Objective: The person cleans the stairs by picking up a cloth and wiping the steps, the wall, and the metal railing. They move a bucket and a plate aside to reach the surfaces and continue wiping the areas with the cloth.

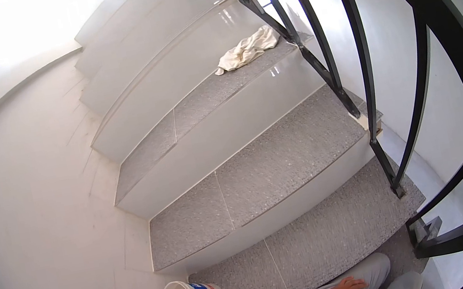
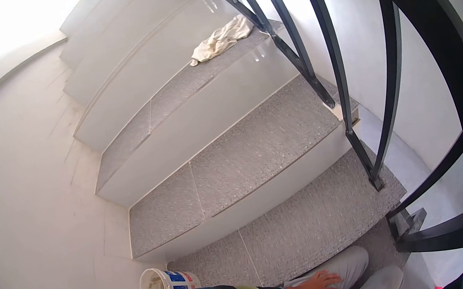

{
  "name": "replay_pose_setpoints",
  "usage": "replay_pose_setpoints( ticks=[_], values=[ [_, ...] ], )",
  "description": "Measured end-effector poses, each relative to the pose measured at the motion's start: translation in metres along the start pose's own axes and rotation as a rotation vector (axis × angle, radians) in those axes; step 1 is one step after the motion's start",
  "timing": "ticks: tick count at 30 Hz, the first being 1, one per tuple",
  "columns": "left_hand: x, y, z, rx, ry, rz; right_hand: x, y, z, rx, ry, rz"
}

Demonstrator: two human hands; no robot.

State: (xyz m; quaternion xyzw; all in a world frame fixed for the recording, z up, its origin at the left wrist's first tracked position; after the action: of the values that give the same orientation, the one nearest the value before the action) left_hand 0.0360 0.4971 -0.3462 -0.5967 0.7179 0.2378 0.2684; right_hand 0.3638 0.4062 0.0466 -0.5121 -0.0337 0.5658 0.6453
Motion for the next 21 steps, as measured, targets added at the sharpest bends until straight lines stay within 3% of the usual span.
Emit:
replay_pose_setpoints(
  ticks=[21],
  values=[
    [0.003, 0.007, 0.01, 0.038, -0.007, -0.007, -0.002, 0.005, 0.003, 0.019, -0.048, 0.013]
  ],
)
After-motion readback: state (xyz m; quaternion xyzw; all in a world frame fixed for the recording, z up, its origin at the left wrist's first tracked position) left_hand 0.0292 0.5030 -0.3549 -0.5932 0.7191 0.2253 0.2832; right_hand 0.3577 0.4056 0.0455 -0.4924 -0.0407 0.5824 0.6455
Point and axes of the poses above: each hand's wrist, its own y-axis away from the middle knuckle, its own x-axis out of the palm, z = x × y, the point moved 1 cm from there along -y, towards the middle knuckle, and after that the axes turned 9 degrees about x, right-handed, at the moved point
